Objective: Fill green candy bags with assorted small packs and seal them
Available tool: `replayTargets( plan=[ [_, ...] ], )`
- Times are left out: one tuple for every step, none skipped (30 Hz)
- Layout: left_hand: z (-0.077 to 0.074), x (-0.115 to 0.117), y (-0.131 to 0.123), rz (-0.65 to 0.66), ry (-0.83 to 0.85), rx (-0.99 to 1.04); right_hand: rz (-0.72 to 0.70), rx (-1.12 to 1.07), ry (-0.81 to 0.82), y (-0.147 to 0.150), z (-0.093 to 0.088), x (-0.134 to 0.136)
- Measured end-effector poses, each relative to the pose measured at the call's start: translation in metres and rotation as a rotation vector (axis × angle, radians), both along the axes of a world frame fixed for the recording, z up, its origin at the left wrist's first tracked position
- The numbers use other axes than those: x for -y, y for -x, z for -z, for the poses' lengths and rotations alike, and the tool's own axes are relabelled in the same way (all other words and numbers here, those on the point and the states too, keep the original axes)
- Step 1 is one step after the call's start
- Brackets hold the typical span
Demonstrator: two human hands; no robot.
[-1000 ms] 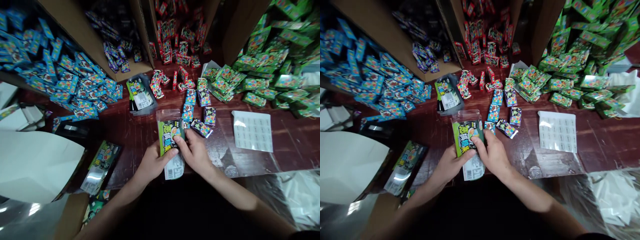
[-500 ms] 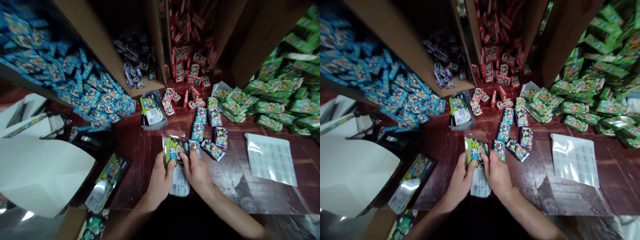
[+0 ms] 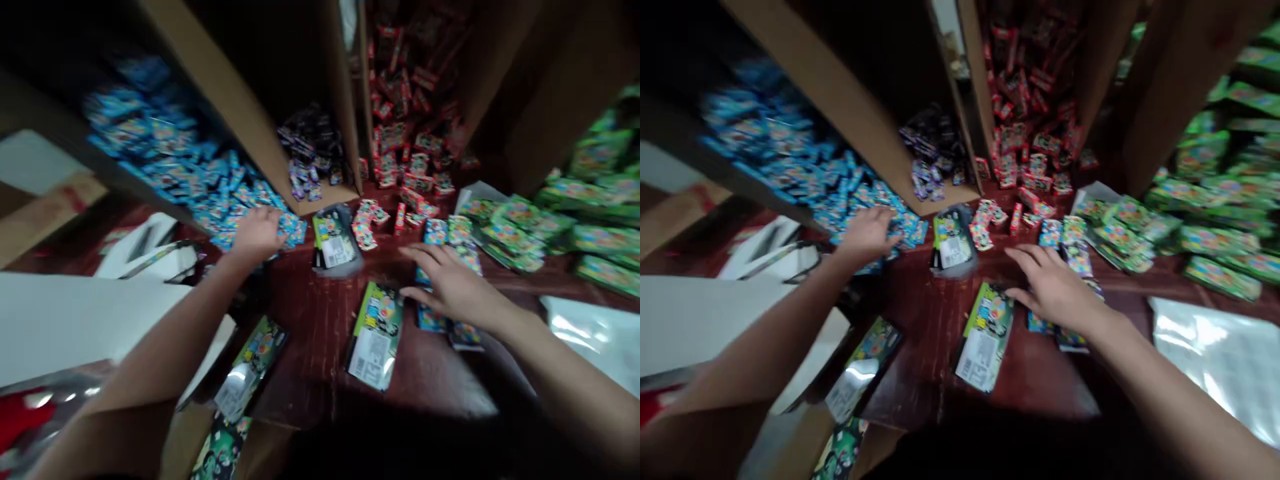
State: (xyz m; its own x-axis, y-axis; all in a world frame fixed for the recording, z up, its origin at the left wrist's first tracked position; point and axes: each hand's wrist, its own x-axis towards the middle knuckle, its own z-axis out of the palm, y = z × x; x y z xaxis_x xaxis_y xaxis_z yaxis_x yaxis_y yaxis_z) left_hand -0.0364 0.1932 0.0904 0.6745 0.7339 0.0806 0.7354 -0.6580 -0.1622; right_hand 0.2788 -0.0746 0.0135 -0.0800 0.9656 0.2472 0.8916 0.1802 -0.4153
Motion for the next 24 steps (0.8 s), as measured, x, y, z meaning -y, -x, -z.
replayTargets(
  plan=[
    [0.002, 0.006, -0.006, 0.084, 0.038, -0.001, -0.014, 0.021, 0.041, -0.009, -0.004, 0.003],
    [0.007, 0.017, -0.015, 0.152, 0.082, 0.019, 0.004, 0.041, 0.085, -0.019, -0.006, 0.01],
    [0.014, 0.032, -0.025, 0.214, 0.123, 0.057, 0.042, 0.058, 0.129, -0.031, -0.007, 0.023],
    [0.022, 0.05, -0.037, 0.273, 0.162, 0.116, 0.08, 0.071, 0.174, -0.042, -0.007, 0.038],
    [0.031, 0.072, -0.051, 0.33, 0.207, 0.172, 0.102, 0.075, 0.228, -0.052, -0.006, 0.056],
    [0.04, 0.097, -0.066, 0.379, 0.269, 0.2, 0.099, 0.069, 0.291, -0.059, -0.005, 0.075],
    [0.048, 0.123, -0.083, 0.427, 0.334, 0.201, 0.07, 0.056, 0.358, -0.063, -0.004, 0.092],
    [0.057, 0.148, -0.101, 0.474, 0.385, 0.184, 0.028, 0.04, 0.417, -0.064, -0.002, 0.106],
    [0.065, 0.171, -0.119, 0.526, 0.425, 0.161, -0.011, 0.029, 0.46, -0.062, 0.001, 0.117],
    [0.073, 0.19, -0.136, 0.556, 0.44, 0.143, -0.034, 0.027, 0.48, -0.059, 0.005, 0.123],
    [0.08, 0.205, -0.152, 0.57, 0.435, 0.122, -0.038, 0.035, 0.473, -0.054, 0.01, 0.125],
    [0.087, 0.215, -0.164, 0.572, 0.422, 0.106, -0.025, 0.05, 0.444, -0.05, 0.015, 0.124],
    [0.092, 0.221, -0.174, 0.567, 0.409, 0.095, -0.002, 0.067, 0.407, -0.046, 0.02, 0.121],
    [0.096, 0.224, -0.18, 0.564, 0.404, 0.087, 0.029, 0.08, 0.37, -0.042, 0.025, 0.117],
    [0.097, 0.226, -0.183, 0.563, 0.409, 0.082, 0.06, 0.09, 0.341, -0.04, 0.029, 0.113],
    [0.098, 0.226, -0.182, 0.566, 0.424, 0.078, 0.089, 0.098, 0.321, -0.038, 0.033, 0.111],
    [0.098, 0.227, -0.18, 0.572, 0.449, 0.073, 0.11, 0.102, 0.31, -0.037, 0.036, 0.11],
    [0.097, 0.228, -0.177, 0.579, 0.479, 0.065, 0.123, 0.103, 0.302, -0.037, 0.038, 0.111],
    [0.095, 0.231, -0.173, 0.585, 0.511, 0.059, 0.129, 0.102, 0.296, -0.036, 0.039, 0.114],
    [0.095, 0.234, -0.169, 0.592, 0.539, 0.058, 0.13, 0.098, 0.292, -0.035, 0.041, 0.118],
    [0.094, 0.238, -0.166, 0.6, 0.562, 0.063, 0.128, 0.092, 0.291, -0.034, 0.042, 0.123],
    [0.095, 0.242, -0.163, 0.606, 0.577, 0.075, 0.123, 0.088, 0.294, -0.032, 0.042, 0.129],
    [0.096, 0.246, -0.162, 0.606, 0.584, 0.089, 0.116, 0.086, 0.3, -0.031, 0.043, 0.135],
    [0.098, 0.25, -0.161, 0.602, 0.587, 0.103, 0.108, 0.086, 0.308, -0.029, 0.043, 0.14]
  ],
)
